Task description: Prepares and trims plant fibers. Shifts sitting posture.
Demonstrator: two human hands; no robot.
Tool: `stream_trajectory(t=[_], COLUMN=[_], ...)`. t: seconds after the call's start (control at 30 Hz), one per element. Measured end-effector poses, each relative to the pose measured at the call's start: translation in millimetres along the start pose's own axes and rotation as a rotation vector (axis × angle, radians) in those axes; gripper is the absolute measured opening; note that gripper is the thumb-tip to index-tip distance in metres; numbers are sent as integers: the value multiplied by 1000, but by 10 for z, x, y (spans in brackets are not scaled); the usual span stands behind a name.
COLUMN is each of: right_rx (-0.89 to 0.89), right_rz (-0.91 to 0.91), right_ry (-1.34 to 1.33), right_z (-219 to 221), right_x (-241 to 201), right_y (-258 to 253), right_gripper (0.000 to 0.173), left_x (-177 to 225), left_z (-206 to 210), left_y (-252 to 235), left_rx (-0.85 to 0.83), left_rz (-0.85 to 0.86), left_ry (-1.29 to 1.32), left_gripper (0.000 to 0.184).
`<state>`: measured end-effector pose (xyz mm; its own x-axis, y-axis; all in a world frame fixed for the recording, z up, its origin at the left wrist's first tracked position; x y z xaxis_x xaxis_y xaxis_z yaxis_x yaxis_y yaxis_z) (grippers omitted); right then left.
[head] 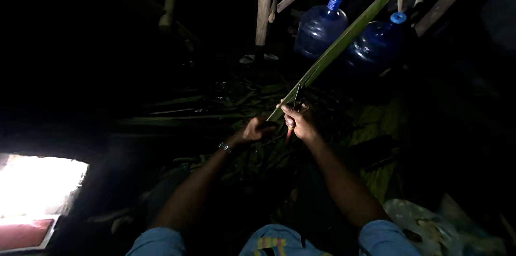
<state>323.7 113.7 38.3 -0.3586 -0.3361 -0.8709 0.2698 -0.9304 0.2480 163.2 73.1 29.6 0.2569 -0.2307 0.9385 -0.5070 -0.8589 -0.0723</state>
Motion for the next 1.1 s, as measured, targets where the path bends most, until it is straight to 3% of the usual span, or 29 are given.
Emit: stream_trajectory(t=[0.07,0.13,0.2,0.27,0.37,0.47,0.5,0.7,0.77,0.87,1.03,1.1], right_rx=[26,-9,0,-20,-176,-268,-285,-289,-242,-269,-347,-345], right_rz=[-66,-136,-142,-133,-60,16,45,100,104,83,17,35], right_ry=[28,48,53,26,87,185,209,434,418,390,415,429], right_z=[-38,-138,-195,-226,-236,-98,-39,277,258,210,173,179], right_x=[-152,-330,-461,-510,-430,-238,-166,42,50,59,46,52], right_y=[-71,-168,-253,-332,-407,-338,-296,-92,-70,-74,2,38], right_gripper=[10,25,28,32,41,38,36,43,42,19,27,22], left_x=[9,-83,-205,-241,-51,8,-4,-102,-141,-176,-189,-177], left_z=[-124,-257,-339,-376,-302,-234,-214,-199,-290,-420,-399,-365], left_y=[29,29,39,57,105,68,50,22,50,85,75,76], left_rx=[-28,-33,-28,-12,132,236,273,373,465,592,647,633], left_rz=[-141,-285,-370,-366,-253,-257,-263,-129,-96,-4,132,184], left_ry=[-290,-551,-636,-500,54,409,456,429,321,147,123,114], left_gripper=[30,36,38,39,41,69,69,22,20,18,13,14])
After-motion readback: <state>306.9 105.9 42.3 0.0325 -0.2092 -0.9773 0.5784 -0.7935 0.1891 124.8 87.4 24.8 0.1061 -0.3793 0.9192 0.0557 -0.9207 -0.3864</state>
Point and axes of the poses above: each hand's wrist, its own y-axis away from the middle knuckle, its own z-axis out of the palm, x = y × z, the point moved 5 cm from there along -y, towards the middle knuckle, and after that the axes turned 11 degrees about z, right-handed, at the moved point
